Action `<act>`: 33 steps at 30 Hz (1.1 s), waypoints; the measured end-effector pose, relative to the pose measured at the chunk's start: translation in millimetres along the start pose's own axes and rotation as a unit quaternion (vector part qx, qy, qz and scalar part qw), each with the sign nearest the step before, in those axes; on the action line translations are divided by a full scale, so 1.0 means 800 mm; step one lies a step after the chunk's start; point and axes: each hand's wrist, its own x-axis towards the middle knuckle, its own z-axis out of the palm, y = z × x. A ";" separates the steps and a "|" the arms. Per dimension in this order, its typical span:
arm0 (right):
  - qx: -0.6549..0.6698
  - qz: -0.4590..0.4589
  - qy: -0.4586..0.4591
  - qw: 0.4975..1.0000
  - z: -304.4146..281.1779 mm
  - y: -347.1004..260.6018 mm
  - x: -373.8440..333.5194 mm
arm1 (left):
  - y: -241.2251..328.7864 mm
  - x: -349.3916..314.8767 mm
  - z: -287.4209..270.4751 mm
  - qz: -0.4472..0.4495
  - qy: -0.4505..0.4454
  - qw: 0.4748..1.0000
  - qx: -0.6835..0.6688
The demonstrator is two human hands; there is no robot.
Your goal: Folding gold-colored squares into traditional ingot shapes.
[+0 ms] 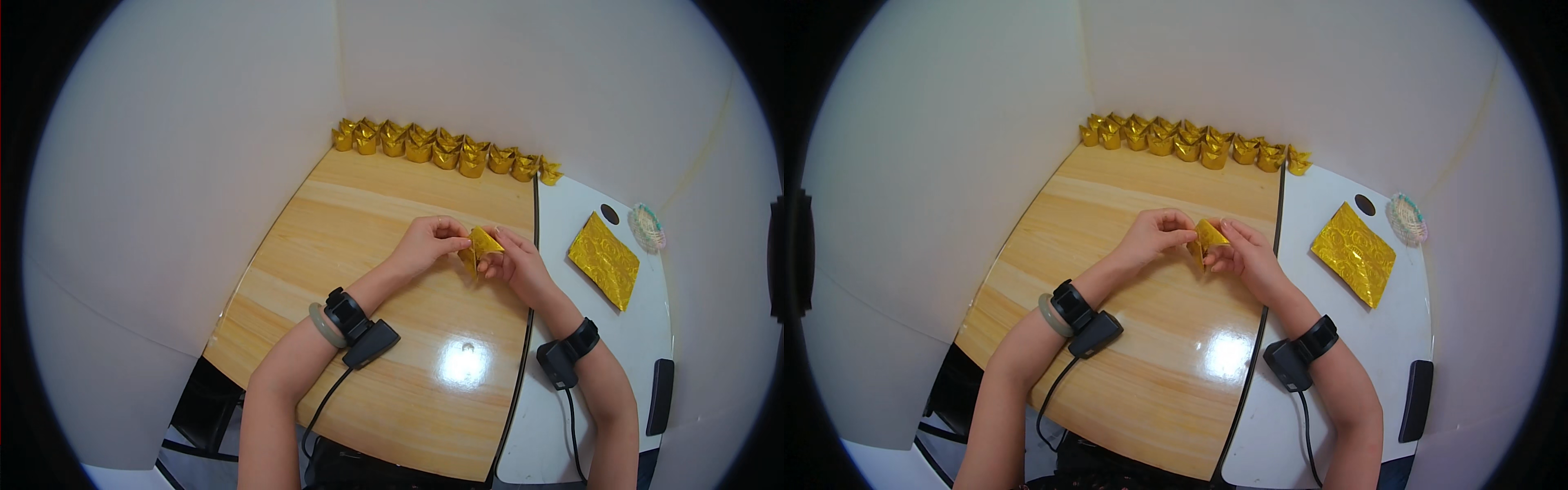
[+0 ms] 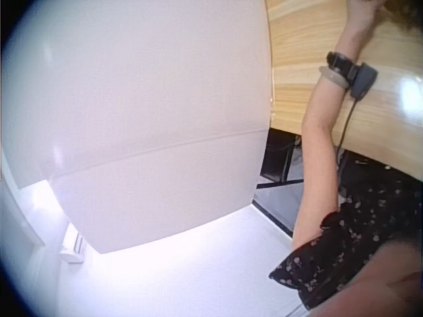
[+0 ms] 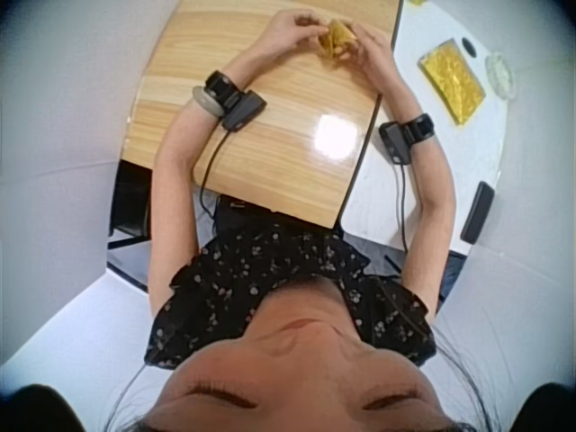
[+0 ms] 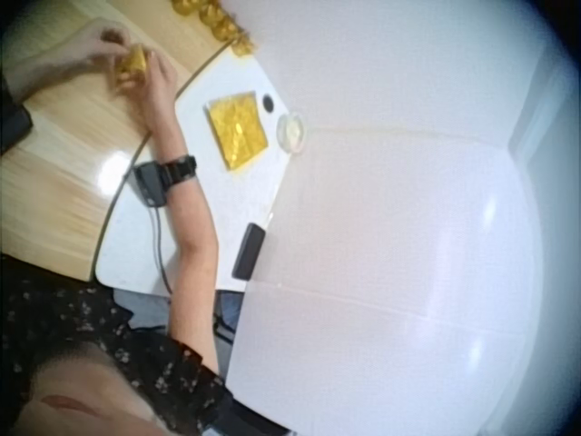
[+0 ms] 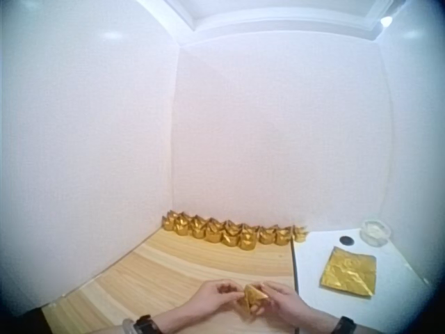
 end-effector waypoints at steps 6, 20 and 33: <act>0.079 0.049 -0.045 0.995 -0.012 0.006 0.002 | 0.001 0.001 0.005 -0.010 -0.011 0.994 -0.107; 0.101 0.069 -0.077 0.990 -0.006 0.000 -0.001 | -0.001 -0.003 0.007 -0.071 -0.071 0.949 -0.297; 0.143 0.039 -0.053 0.987 -0.009 0.003 0.001 | 0.001 -0.003 0.009 -0.062 -0.066 0.939 -0.331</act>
